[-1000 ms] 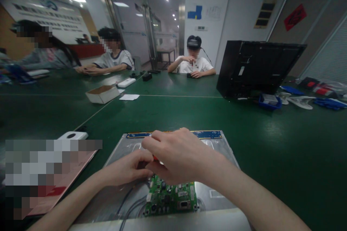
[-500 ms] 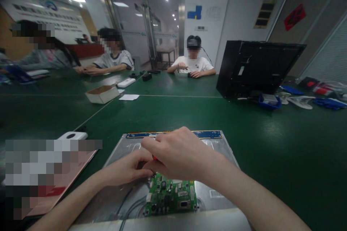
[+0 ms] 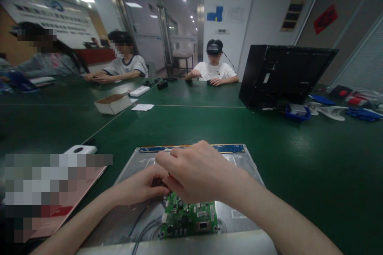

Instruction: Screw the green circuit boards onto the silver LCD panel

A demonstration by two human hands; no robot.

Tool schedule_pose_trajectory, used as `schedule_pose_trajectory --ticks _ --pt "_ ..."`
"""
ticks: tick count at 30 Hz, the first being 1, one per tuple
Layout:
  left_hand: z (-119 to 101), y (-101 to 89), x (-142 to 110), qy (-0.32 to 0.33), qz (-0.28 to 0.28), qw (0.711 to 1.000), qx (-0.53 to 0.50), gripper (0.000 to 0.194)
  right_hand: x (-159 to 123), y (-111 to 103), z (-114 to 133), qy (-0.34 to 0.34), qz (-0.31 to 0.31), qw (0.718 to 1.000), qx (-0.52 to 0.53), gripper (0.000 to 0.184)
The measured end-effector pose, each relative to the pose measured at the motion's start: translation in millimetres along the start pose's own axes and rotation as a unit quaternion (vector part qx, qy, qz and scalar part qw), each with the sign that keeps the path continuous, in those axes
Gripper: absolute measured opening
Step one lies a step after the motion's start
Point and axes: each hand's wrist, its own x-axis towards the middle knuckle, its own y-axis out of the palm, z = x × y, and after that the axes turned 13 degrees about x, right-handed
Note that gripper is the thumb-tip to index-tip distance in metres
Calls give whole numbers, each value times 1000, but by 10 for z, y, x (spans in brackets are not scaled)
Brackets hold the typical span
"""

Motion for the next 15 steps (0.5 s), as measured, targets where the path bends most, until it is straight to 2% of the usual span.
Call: schedule_pose_trajectory --ticks 5,11,15 --pt "10 10 -5 4 0 1000 11 9 -3 7 -10 1 10 1000 -11 10" --pt "6 9 -7 12 7 1000 24 13 -14 -15 31 -11 8 999 31 13" --pt "-5 0 -5 9 8 1000 9 13 6 -8 27 9 1 999 31 12"
